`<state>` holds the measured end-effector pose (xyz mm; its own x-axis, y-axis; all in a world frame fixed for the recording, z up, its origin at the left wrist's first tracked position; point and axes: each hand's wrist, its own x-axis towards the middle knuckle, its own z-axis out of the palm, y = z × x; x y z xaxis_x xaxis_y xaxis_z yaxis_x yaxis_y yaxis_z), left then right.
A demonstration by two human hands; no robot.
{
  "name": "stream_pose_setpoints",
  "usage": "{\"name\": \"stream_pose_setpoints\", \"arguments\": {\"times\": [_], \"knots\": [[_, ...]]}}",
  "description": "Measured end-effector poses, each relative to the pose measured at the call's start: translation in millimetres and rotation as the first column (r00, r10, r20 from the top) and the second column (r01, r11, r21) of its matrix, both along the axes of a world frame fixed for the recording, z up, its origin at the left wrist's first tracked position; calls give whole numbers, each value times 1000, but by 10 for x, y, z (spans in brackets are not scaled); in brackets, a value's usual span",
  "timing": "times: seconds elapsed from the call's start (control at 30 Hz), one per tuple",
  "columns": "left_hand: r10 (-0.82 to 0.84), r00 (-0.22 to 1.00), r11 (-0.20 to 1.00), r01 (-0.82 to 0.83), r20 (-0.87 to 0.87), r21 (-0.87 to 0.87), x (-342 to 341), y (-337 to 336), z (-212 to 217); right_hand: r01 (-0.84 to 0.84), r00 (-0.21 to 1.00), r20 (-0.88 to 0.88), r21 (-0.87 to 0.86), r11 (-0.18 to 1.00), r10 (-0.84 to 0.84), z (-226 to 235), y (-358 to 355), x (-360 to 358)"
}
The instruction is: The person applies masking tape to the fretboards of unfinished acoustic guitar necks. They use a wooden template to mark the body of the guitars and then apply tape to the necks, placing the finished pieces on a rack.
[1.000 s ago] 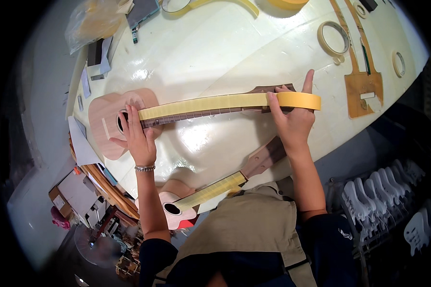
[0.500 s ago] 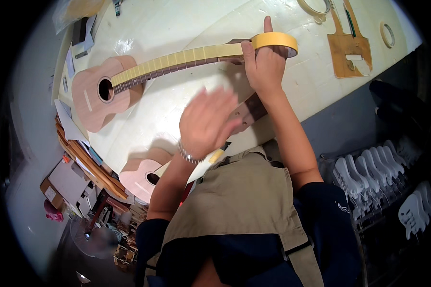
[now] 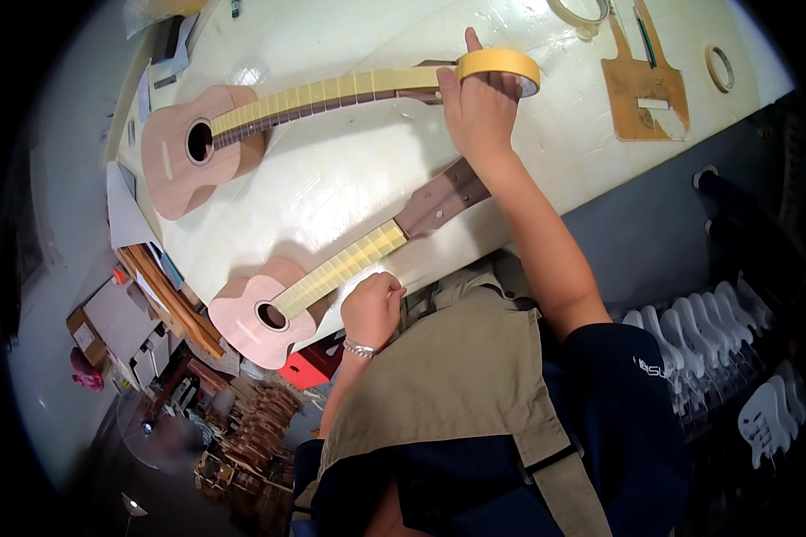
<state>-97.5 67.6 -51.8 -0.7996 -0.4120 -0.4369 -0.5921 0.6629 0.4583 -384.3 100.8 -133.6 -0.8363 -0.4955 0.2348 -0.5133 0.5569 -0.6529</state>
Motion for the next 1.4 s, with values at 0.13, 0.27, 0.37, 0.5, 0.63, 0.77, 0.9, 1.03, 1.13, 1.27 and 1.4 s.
{"name": "stream_pose_setpoints", "arguments": {"times": [0.13,0.27,0.37,0.5,0.63,0.77,0.9,1.03,1.13,1.27,1.4], "knots": [[411,794,907,-308,-448,287,-585,-348,203,15,1000,28,8,1000,-15,24,-7,16],[504,759,823,-277,-411,496,-1375,-777,62,31,999,32,28,999,-32,112,-33,8],[477,764,803,-179,-434,568,-1660,-985,-240,30,999,28,40,999,-32,120,-68,1],[413,832,826,-171,-370,538,-1810,-1085,-272,32,999,37,45,998,-34,144,-55,-6],[442,836,791,-192,-326,581,-1846,-1082,-220,31,997,73,67,997,-36,161,-58,-3],[517,807,747,-263,-285,611,-1879,-1047,-210,113,990,82,4,994,-113,90,-87,24],[523,804,764,-293,-285,575,-1888,-1041,-291,-229,964,-187,-217,949,190,444,-137,317],[437,830,855,-264,-346,446,-1841,-1036,-199,-520,853,-331,-485,703,403,692,-104,654],[-17,833,999,31,-553,15,-1524,-1202,-376,-38,891,262,-771,636,371,732,-143,453],[148,801,986,-73,-581,150,-1290,-1206,-242,388,636,573,-816,428,517,733,-92,413],[768,571,489,-231,-290,841,-1524,-838,76,354,625,529,-847,395,574,738,-202,554]]}}
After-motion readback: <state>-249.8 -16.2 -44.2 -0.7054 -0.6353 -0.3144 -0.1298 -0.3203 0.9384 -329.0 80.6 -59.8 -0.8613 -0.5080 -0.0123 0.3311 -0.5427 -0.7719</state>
